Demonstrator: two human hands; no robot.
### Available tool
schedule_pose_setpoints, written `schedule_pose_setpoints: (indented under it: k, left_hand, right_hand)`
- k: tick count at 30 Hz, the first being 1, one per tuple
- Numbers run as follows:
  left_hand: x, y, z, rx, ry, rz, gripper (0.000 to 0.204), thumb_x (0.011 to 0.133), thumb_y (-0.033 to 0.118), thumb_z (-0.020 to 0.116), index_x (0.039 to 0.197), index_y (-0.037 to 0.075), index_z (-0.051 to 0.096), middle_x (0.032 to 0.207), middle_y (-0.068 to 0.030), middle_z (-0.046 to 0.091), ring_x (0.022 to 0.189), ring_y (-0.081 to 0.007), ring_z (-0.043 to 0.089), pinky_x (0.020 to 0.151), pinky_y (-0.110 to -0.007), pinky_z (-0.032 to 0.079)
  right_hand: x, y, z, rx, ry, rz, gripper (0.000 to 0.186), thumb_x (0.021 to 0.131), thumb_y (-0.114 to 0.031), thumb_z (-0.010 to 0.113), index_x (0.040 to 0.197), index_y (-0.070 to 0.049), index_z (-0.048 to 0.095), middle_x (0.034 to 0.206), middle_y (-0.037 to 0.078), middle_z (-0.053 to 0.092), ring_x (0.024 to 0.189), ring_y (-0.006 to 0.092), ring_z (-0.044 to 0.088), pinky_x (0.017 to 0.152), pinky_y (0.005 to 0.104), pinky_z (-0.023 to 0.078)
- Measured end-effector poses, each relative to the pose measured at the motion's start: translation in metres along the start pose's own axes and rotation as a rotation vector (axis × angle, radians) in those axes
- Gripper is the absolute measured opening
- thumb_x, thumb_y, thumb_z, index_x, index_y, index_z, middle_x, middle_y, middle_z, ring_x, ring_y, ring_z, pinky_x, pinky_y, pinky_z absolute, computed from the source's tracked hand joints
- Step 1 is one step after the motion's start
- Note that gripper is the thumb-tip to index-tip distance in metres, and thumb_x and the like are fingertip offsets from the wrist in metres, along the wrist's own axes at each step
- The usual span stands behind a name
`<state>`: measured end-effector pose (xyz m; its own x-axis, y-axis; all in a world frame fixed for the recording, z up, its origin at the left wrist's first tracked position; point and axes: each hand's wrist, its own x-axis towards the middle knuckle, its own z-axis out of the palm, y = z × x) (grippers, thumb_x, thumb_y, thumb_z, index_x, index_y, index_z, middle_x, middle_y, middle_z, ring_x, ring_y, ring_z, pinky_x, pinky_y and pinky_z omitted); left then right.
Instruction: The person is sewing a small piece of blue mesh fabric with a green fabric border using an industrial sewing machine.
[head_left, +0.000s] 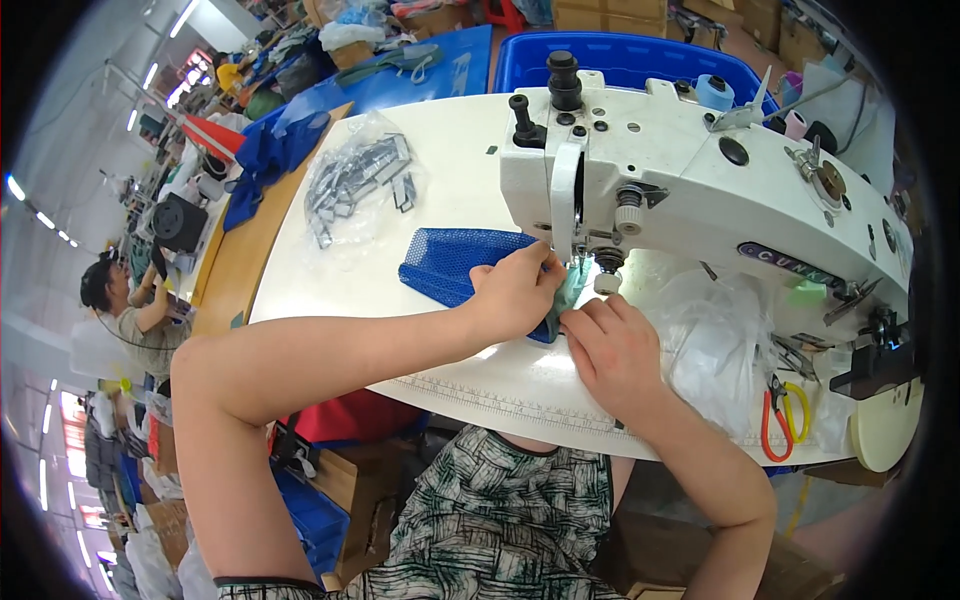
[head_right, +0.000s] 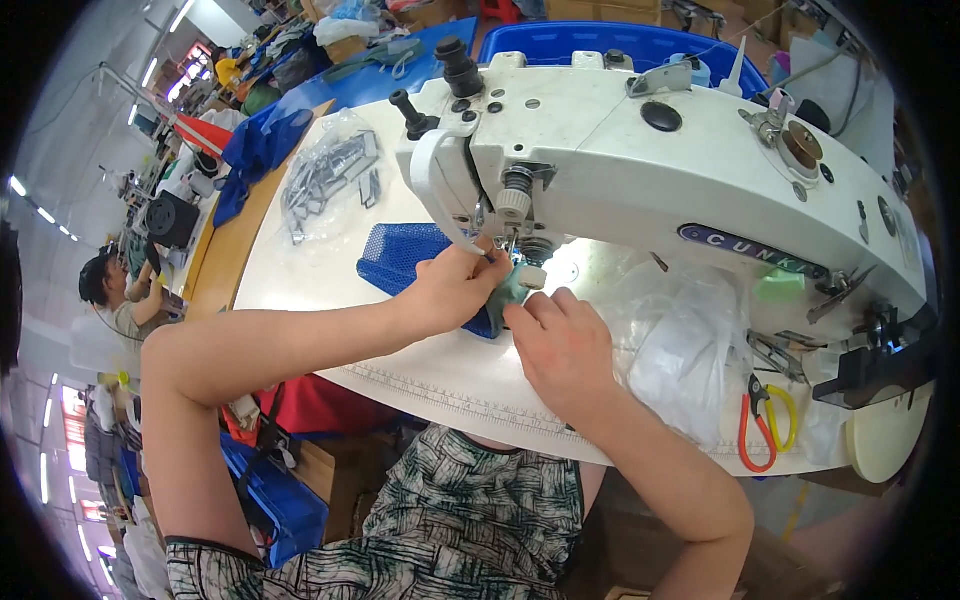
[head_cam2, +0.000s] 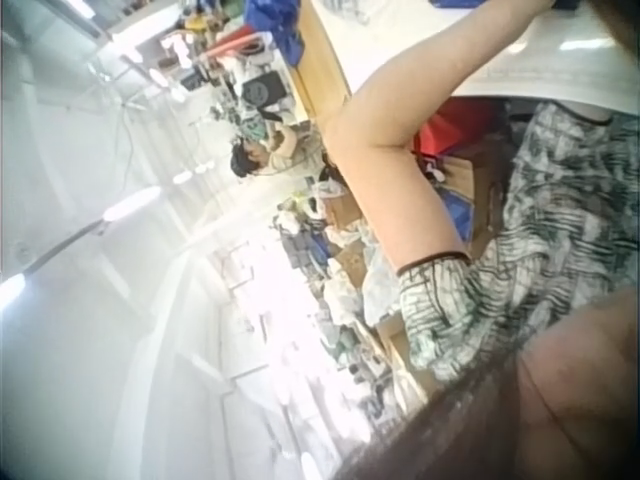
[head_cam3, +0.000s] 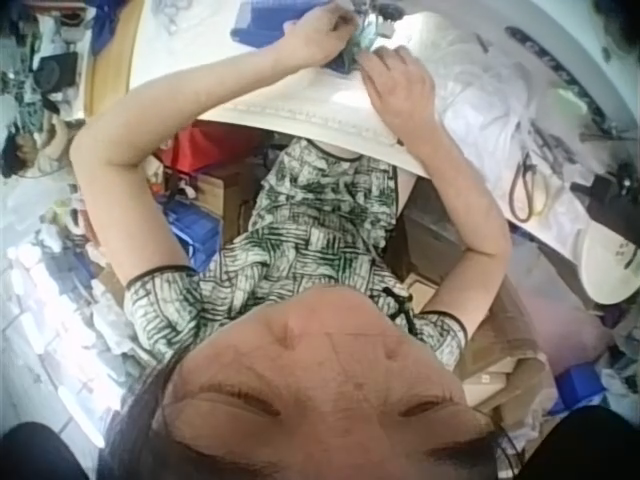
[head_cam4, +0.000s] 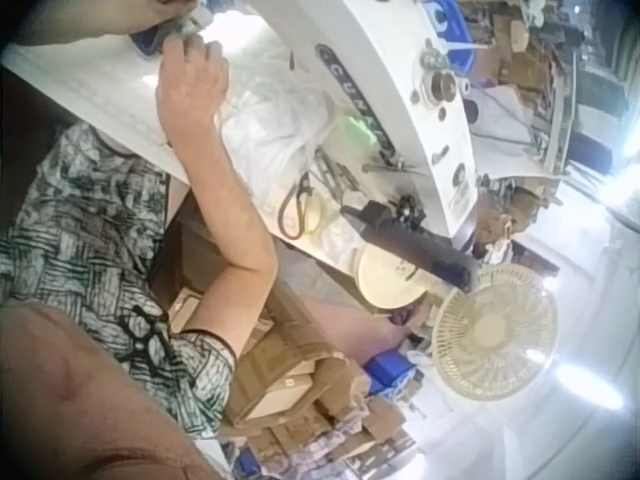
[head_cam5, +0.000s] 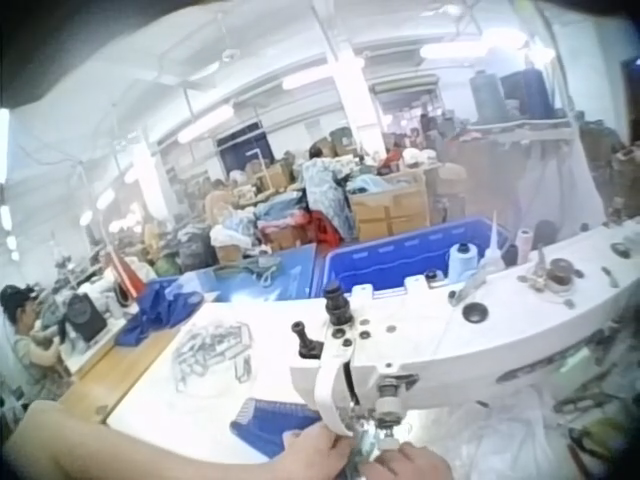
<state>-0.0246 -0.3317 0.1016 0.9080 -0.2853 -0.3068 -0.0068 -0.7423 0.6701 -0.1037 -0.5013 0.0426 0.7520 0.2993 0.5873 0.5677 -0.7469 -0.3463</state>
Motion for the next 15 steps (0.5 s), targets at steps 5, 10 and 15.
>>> schedule_pose_setpoints:
  k: [5, 10, 15]
  left_hand:
    - [0.008, 0.004, -0.009, 0.137, -0.059, -0.056, 0.024, 0.089, 0.033, 0.079, 0.095, 0.01, 0.076, 0.088, -0.006, 0.075, 0.087, -0.0256, 0.072, 0.079, -0.048, 0.041]
    - [0.004, 0.006, -0.009, 0.249, -0.08, 0.012, 0.02, 0.084, 0.033, 0.081, 0.088, 0.013, 0.083, 0.086, -0.0062, 0.077, 0.088, -0.0262, 0.073, 0.077, -0.048, 0.043]
    - [0.003, 0.016, 0.0, 0.319, -0.022, -0.038, 0.023, 0.086, 0.032, 0.084, 0.091, 0.01, 0.079, 0.084, -0.0044, 0.076, 0.075, -0.0158, 0.07, 0.069, -0.034, 0.052]
  right_hand:
    - [0.0, 0.0, 0.004, 0.0, 0.042, -0.021, 0.019, 0.076, -0.008, 0.073, 0.093, -0.009, 0.063, 0.085, 0.002, 0.062, 0.079, 0.0222, 0.06, 0.064, 0.037, 0.051]
    - [-0.001, 0.0, 0.005, 0.013, 0.052, -0.015, 0.019, 0.077, -0.006, 0.072, 0.093, -0.008, 0.062, 0.087, 0.004, 0.062, 0.08, 0.0227, 0.06, 0.064, 0.0371, 0.052]
    - [-0.002, -0.001, 0.004, 0.011, 0.035, -0.016, 0.021, 0.077, -0.006, 0.071, 0.095, -0.008, 0.062, 0.09, 0.005, 0.062, 0.083, 0.023, 0.06, 0.065, 0.0373, 0.052]
